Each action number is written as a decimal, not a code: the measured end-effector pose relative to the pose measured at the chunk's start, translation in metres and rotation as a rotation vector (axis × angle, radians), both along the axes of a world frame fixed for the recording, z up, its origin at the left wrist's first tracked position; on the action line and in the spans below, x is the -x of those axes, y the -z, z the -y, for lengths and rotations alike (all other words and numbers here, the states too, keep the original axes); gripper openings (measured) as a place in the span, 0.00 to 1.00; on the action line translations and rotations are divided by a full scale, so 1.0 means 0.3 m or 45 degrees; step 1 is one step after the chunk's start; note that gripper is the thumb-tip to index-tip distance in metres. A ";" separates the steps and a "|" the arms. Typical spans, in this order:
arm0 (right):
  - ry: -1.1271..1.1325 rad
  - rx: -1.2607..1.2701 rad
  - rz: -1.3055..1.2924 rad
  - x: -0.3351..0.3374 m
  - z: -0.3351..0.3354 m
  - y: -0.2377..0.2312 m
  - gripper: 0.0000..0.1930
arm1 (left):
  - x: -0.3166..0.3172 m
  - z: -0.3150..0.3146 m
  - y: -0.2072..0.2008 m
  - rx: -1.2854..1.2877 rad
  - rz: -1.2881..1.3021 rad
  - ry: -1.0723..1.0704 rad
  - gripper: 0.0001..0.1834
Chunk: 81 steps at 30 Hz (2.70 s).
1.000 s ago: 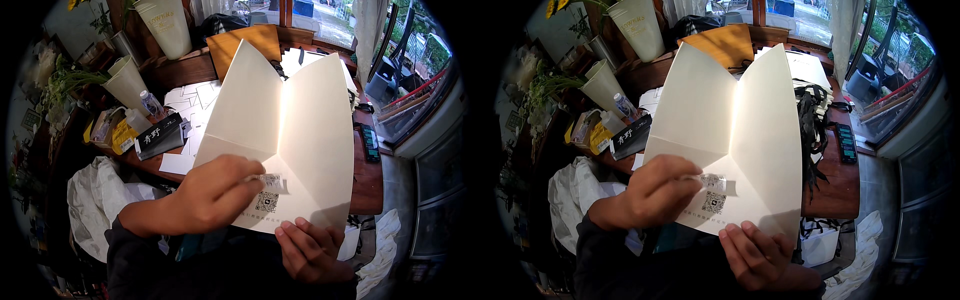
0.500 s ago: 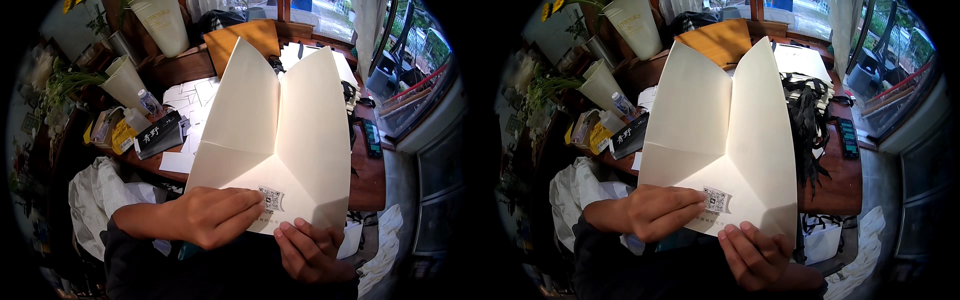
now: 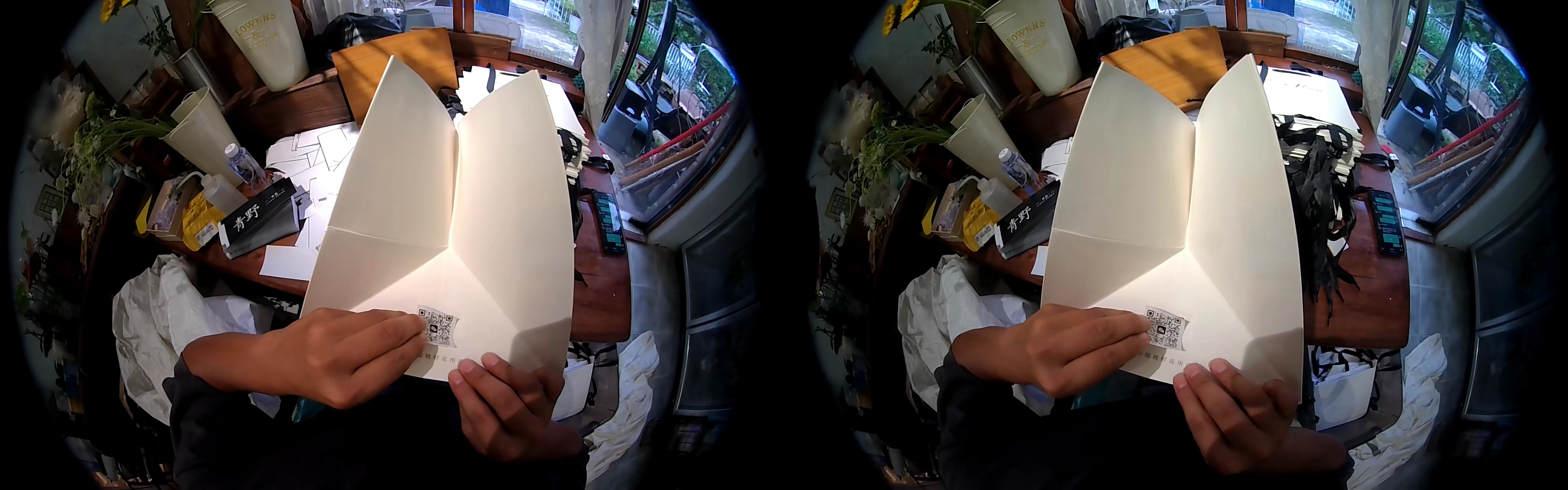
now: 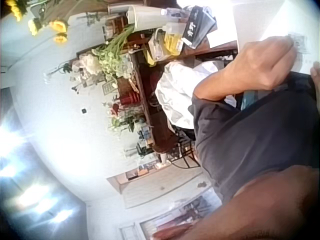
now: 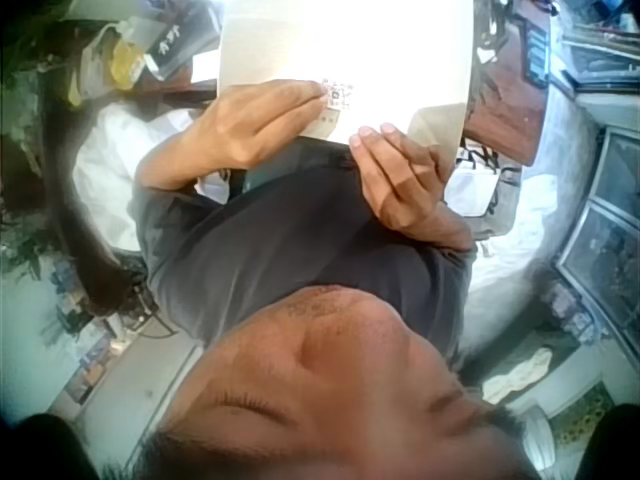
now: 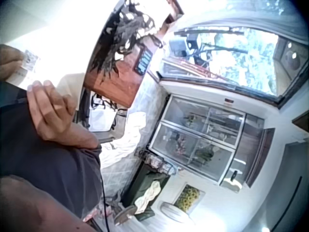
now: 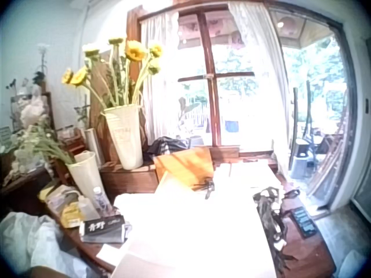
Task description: The person attaches black ribbon handles to white shopping bags by threading the ribbon through holes in the bag, then applies a branded sticker to the center and a QR code sticker near the bottom seam of each bag.
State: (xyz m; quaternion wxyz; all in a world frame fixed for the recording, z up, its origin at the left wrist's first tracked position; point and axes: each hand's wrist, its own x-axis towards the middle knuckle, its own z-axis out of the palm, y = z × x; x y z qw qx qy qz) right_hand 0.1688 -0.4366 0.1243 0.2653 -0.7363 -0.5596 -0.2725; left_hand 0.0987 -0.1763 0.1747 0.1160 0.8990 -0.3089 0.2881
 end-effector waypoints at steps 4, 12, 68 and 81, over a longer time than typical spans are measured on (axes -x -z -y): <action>-0.007 0.011 0.011 -0.003 0.001 0.002 0.08 | 0.004 -0.003 0.007 -0.015 -0.021 0.005 0.13; -0.003 0.008 0.000 0.001 -0.001 0.003 0.09 | 0.009 0.001 -0.005 -0.083 -0.086 0.003 0.13; 0.379 -0.353 -0.449 -0.062 0.021 -0.054 0.41 | 0.224 -0.086 0.185 0.715 -0.337 -0.547 0.59; 0.198 -0.104 -1.180 -0.138 0.213 -0.074 0.54 | 0.114 0.037 0.240 0.403 0.005 0.155 0.18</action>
